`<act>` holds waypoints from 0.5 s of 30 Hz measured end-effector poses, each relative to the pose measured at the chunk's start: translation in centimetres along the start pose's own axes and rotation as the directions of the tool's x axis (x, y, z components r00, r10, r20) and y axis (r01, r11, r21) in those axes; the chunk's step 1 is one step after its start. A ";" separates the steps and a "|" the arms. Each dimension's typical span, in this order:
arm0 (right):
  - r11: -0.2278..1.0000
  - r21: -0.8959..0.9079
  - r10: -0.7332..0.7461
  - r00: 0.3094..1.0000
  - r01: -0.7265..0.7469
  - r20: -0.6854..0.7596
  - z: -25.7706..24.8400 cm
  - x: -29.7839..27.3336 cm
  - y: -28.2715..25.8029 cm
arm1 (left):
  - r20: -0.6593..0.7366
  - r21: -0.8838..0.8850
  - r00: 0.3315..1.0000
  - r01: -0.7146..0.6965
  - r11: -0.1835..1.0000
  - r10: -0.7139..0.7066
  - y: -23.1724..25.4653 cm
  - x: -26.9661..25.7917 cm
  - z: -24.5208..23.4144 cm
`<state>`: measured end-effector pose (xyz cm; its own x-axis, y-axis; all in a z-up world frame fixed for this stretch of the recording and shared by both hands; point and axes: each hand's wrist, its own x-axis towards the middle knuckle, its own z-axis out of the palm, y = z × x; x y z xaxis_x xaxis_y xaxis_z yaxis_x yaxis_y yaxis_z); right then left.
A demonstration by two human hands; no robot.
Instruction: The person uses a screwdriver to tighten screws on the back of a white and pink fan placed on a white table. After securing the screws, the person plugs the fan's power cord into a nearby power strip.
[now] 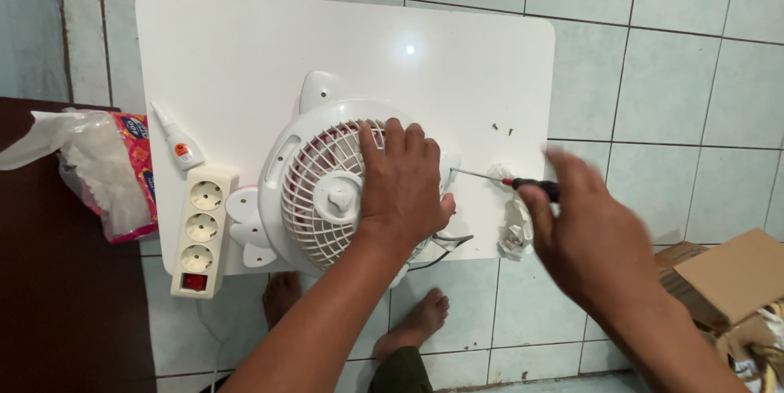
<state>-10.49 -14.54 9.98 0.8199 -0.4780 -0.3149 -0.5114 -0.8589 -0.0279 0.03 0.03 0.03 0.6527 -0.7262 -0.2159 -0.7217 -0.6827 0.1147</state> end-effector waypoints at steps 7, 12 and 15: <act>0.864 0.308 -0.350 0.915 0.399 -0.203 1.3 -1.0 0.5 | 0.004 0.019 1.000 0.002 1.000 -0.002 0.2 -0.1 0.1; 0.934 0.249 -0.198 0.950 0.257 -0.241 1.8 -0.5 0.1 | -0.003 0.007 1.000 0.006 1.000 -0.005 0.2 -0.1 0.3; 0.979 0.188 -0.050 0.985 0.081 -0.164 1.8 -0.3 -0.5 | -0.008 0.012 1.000 0.006 1.000 -0.006 0.1 -0.2 0.3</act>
<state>-10.97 -13.60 8.39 0.8757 -0.4577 -0.1535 -0.4822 -0.8451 -0.2309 -0.27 0.10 -0.22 0.6588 -0.7226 -0.2092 -0.7203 -0.6862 0.1015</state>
